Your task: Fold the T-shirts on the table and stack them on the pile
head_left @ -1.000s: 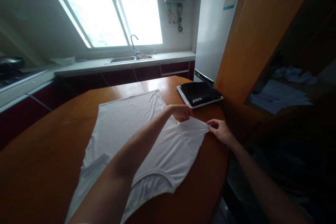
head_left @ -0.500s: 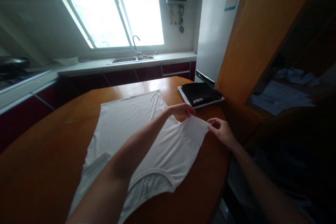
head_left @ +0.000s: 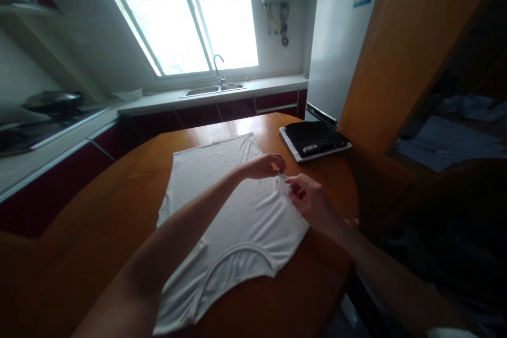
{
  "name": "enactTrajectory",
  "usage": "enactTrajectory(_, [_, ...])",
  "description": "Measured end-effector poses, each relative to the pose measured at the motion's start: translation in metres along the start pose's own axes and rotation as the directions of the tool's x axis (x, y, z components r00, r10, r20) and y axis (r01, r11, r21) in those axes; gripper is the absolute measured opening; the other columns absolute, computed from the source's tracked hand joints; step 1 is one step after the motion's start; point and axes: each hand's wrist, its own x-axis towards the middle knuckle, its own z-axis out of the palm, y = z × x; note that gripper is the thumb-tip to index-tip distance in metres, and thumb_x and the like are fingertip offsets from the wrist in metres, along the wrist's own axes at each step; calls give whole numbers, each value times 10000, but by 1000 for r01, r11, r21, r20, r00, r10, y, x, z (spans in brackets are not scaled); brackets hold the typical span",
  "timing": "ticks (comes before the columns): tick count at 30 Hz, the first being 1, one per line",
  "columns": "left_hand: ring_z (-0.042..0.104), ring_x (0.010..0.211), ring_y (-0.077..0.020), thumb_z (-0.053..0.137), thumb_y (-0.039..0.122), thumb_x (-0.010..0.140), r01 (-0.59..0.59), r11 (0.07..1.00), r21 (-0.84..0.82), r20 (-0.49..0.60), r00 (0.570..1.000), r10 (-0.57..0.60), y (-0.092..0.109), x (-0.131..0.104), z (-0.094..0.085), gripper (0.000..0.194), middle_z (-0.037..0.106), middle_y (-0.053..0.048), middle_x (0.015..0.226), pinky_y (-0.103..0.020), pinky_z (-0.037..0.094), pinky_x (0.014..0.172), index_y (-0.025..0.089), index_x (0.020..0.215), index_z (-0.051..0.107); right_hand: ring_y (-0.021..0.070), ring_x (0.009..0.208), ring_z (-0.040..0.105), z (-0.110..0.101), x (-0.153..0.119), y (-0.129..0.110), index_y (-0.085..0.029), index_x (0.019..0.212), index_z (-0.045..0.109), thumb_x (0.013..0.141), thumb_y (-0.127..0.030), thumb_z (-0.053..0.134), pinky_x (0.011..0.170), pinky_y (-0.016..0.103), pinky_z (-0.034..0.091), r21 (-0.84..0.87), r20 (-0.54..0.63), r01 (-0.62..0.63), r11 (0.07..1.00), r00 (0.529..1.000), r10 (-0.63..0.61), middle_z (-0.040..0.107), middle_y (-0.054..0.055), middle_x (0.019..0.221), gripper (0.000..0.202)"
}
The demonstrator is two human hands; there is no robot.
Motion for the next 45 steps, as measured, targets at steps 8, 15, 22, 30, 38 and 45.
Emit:
enactTrajectory(8, [586, 1164, -184, 527, 24, 839, 115, 954, 276, -97, 991, -91, 7, -81, 9, 390, 623, -85, 1237, -341, 457, 1039, 188, 1156, 685, 144, 729, 637, 19, 46, 20, -179, 962, 733, 875, -198, 614, 662, 242, 488, 87, 170, -14, 996, 985, -1, 720, 45, 867, 149])
enactTrajectory(15, [618, 1063, -188, 601, 189, 926, 155, 865, 477, -55, 988, -147, 59, -122, 53, 290, 656, -66, 1184, -307, 470, 968, 251, 1197, 682, 135, 681, 608, 17, 112, 77, -137, 890, 762, 805, -148, 654, 643, 224, 460, -39, 364, -42, 998, 930, 53, 726, 40, 772, 138])
enactTrajectory(22, [609, 925, -194, 588, 183, 948, 136, 694, 707, -31, 986, -161, 60, -138, 90, 142, 667, -57, 1027, -310, 469, 853, 224, 1046, 682, 116, 568, 557, 47, 126, 91, -129, 741, 774, 751, -221, 699, 542, 213, 367, -94, 632, 25, 995, 774, 40, 671, 1, 622, 119])
enactTrajectory(30, [585, 906, -185, 539, 170, 979, 142, 688, 712, -91, 990, -110, 50, -144, 104, 178, 644, -62, 1016, -308, 453, 853, 213, 1096, 665, 96, 559, 442, 42, 116, 101, -120, 748, 750, 815, -440, 662, 515, 213, 309, -25, 705, 39, 999, 709, -10, 574, -18, 590, 338])
enactTrajectory(38, [580, 930, -193, 566, 157, 897, 175, 707, 685, -220, 975, -29, 57, -143, 105, 211, 644, -62, 1017, -344, 422, 855, 228, 1054, 686, 137, 706, 565, 52, 106, 101, -150, 846, 753, 845, -318, 653, 688, 245, 425, 23, 532, 38, 999, 846, -45, 691, 20, 757, 195])
enactTrajectory(45, [597, 884, -178, 540, 156, 921, 168, 817, 552, -334, 942, 32, 50, -142, 108, 219, 662, -51, 970, -323, 434, 821, 219, 1085, 672, 145, 722, 590, 59, 103, 104, -177, 885, 765, 885, -257, 653, 713, 261, 410, -162, 358, 111, 980, 932, -47, 726, 39, 822, 139])
